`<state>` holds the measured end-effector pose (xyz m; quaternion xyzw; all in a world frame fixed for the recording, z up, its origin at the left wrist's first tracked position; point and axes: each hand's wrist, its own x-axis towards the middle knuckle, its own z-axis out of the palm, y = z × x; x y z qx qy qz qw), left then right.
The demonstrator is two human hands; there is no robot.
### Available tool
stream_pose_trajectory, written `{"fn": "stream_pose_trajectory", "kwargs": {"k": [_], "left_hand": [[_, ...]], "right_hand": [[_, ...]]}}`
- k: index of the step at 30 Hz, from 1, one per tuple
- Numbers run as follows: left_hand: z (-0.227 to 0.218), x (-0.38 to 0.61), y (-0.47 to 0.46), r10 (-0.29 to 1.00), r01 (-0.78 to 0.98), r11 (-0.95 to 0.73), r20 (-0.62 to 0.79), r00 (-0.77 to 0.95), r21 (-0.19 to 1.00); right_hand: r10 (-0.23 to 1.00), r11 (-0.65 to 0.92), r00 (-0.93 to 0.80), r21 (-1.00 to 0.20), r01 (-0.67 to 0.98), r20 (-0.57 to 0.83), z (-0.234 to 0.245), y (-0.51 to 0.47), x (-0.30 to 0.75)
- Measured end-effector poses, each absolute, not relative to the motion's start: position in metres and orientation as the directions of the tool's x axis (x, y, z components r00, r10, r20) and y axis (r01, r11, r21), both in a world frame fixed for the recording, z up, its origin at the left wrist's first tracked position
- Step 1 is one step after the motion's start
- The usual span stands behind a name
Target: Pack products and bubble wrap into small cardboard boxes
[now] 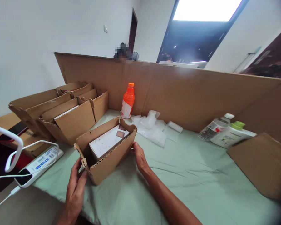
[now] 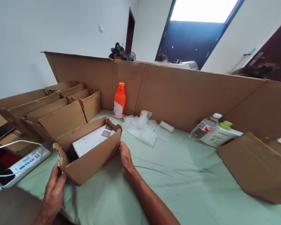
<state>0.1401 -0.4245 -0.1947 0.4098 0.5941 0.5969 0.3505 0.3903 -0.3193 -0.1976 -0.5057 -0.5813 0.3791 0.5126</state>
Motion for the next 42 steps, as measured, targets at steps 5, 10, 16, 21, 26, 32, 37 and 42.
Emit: {"fn": "stream_pose_trajectory", "kwargs": {"k": [5, 10, 16, 21, 26, 32, 37, 42], "left_hand": [[-0.203, 0.150, -0.410, 0.920, -0.002, -0.067, 0.061, -0.387, 0.998], [-0.195, 0.174, -0.399, 0.972, -0.026, -0.111, 0.103, -0.213, 0.993], [-0.163, 0.204, -0.390, 0.986, -0.008, -0.088, 0.086, -0.143, 0.996], [-0.174, 0.208, -0.385, 0.984, 0.021, -0.020, 0.023, -0.175, 1.000], [-0.193, 0.201, -0.387, 1.000, -0.323, -0.012, 0.020, 0.020, 0.946], [-0.201, 0.179, -0.385, 0.985, -0.392, -0.030, 0.094, 0.145, 0.920], [-0.191, 0.170, -0.375, 0.939, -0.288, -0.017, 0.114, 0.325, 0.957], [-0.189, 0.175, -0.363, 0.933, -0.162, -0.046, 0.100, 0.347, 0.986]], "right_hand": [[0.976, 0.167, 0.092, -0.952, 0.257, 0.196, -0.186, -0.386, 0.423], [0.959, 0.080, 0.233, -0.944, 0.321, 0.161, -0.184, -0.447, 0.458], [0.922, 0.021, 0.349, -0.924, 0.381, 0.165, -0.180, -0.483, 0.482], [0.923, 0.003, 0.355, -0.927, 0.376, 0.147, -0.181, -0.487, 0.481], [0.931, 0.061, 0.314, -0.928, 0.367, 0.185, -0.169, -0.483, 0.483], [0.893, 0.208, 0.276, -0.870, 0.448, 0.355, -0.125, -0.469, 0.491], [0.804, 0.360, 0.205, -0.730, 0.581, 0.559, -0.077, -0.452, 0.478], [0.840, 0.468, -0.125, -0.589, 0.659, 0.528, -0.039, -0.422, 0.450]]}}
